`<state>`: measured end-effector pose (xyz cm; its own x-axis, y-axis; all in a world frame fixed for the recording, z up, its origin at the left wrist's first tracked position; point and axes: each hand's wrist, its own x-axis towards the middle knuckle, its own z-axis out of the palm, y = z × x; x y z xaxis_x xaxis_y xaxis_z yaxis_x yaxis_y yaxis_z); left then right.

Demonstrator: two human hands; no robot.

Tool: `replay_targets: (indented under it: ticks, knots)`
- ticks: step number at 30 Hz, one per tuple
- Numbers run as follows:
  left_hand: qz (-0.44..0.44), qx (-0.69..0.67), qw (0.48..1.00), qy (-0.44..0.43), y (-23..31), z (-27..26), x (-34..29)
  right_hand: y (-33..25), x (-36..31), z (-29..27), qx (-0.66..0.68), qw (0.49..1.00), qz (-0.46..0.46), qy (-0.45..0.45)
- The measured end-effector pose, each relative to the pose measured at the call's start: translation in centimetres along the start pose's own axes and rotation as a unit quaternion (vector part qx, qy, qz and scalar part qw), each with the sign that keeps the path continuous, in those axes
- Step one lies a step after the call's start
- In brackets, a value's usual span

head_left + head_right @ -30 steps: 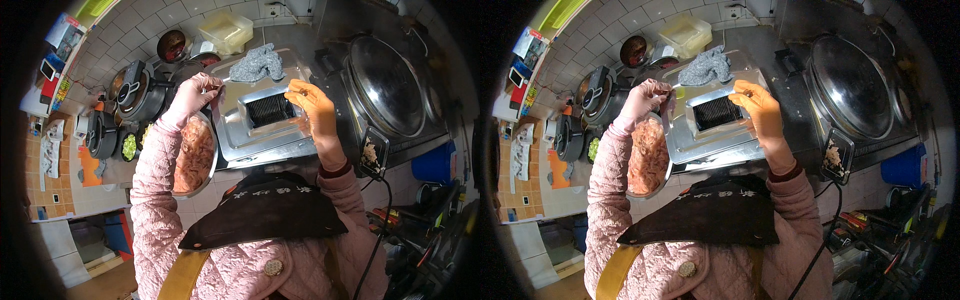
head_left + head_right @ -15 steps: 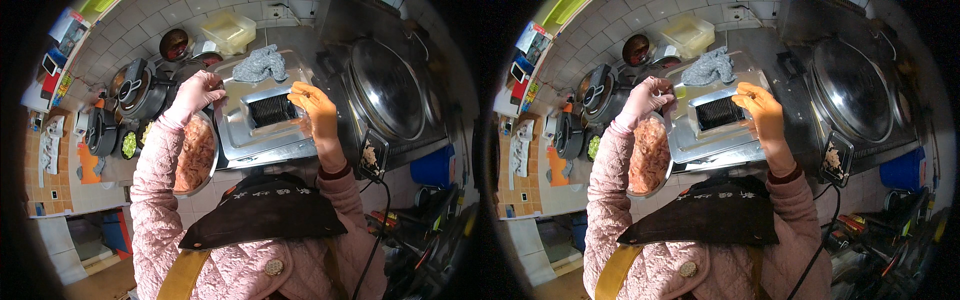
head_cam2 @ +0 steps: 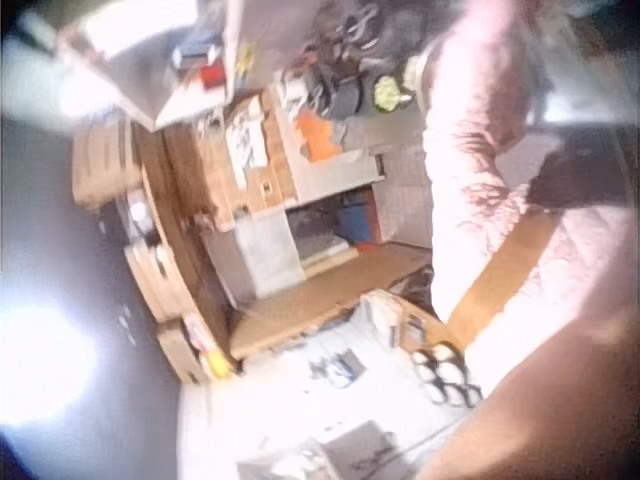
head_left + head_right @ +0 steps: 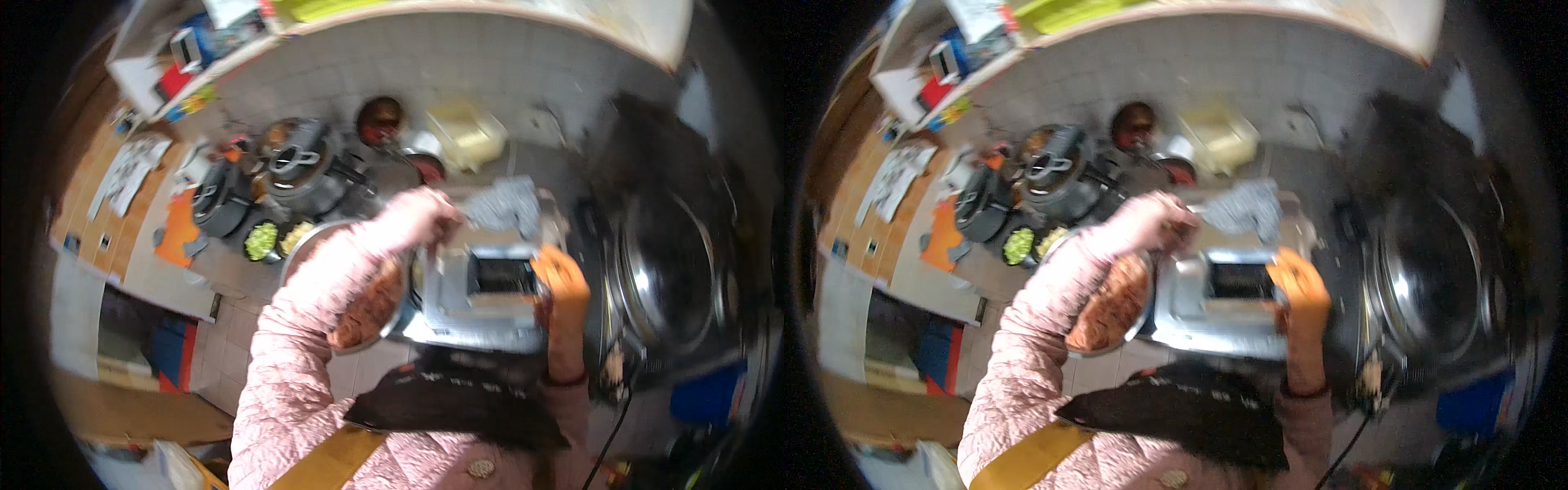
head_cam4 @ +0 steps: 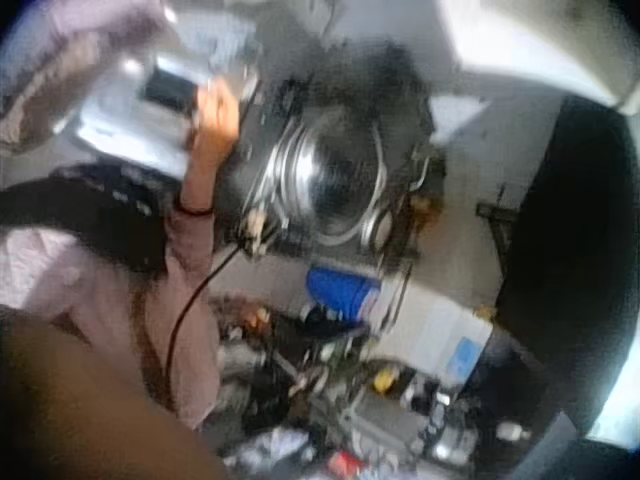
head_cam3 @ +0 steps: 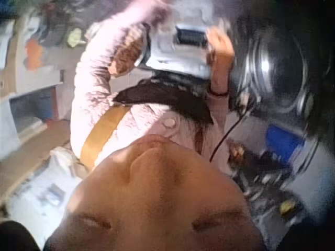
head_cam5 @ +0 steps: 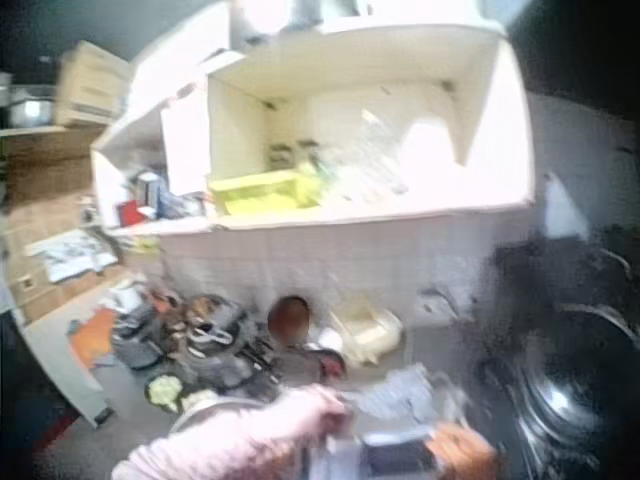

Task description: The person assembles a meat slicer by inserting the blade, securing it with a screw, attaching the top cover, and tightening the assembly. They then plug in the power cord and prepare the machine for use.

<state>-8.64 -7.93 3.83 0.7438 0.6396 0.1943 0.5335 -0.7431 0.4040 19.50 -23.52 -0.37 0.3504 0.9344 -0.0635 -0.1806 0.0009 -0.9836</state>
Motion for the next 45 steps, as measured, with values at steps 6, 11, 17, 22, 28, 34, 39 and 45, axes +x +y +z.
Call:
replay_targets:
  ticks: [6, 11, 17, 22, 28, 34, 39, 45]
  knots:
    - [-0.049, 0.076, 0.996, 0.022, 1.0, 0.6, 0.8, 0.6, 0.1, -0.3, 0.010, 1.000, -0.016, -0.005]
    - [-0.110, 0.130, 0.985, -0.010, 1.3, 0.7, 1.1, -0.1, -0.4, 0.1, 0.021, 0.998, -0.049, -0.023]
    - [-0.148, 0.090, 0.984, -0.046, 2.4, 0.9, 1.3, -0.3, -0.7, 0.5, 0.052, 0.997, -0.045, -0.020]
    - [-0.118, 0.019, 0.989, -0.089, 2.3, 0.0, 1.0, -0.1, -0.4, 0.4, 0.040, 0.996, -0.077, -0.037]
    - [-0.135, 0.085, 0.987, 0.009, 2.6, 0.6, 0.2, -0.6, -1.0, 0.2, 0.058, 0.998, -0.032, -0.023]
    - [-0.115, 0.081, 0.990, -0.012, 1.7, 1.6, 0.9, 0.6, -0.4, -0.4, 0.058, 0.997, -0.043, -0.029]
    - [-0.153, 0.203, 0.967, 0.002, 1.1, 2.4, 1.5, 1.3, 0.0, -1.1, -0.003, 0.993, -0.108, -0.051]
    - [-0.189, 0.243, 0.948, -0.082, 1.1, 3.9, 2.6, 1.4, 0.1, -1.2, 0.059, 0.997, -0.021, -0.052]
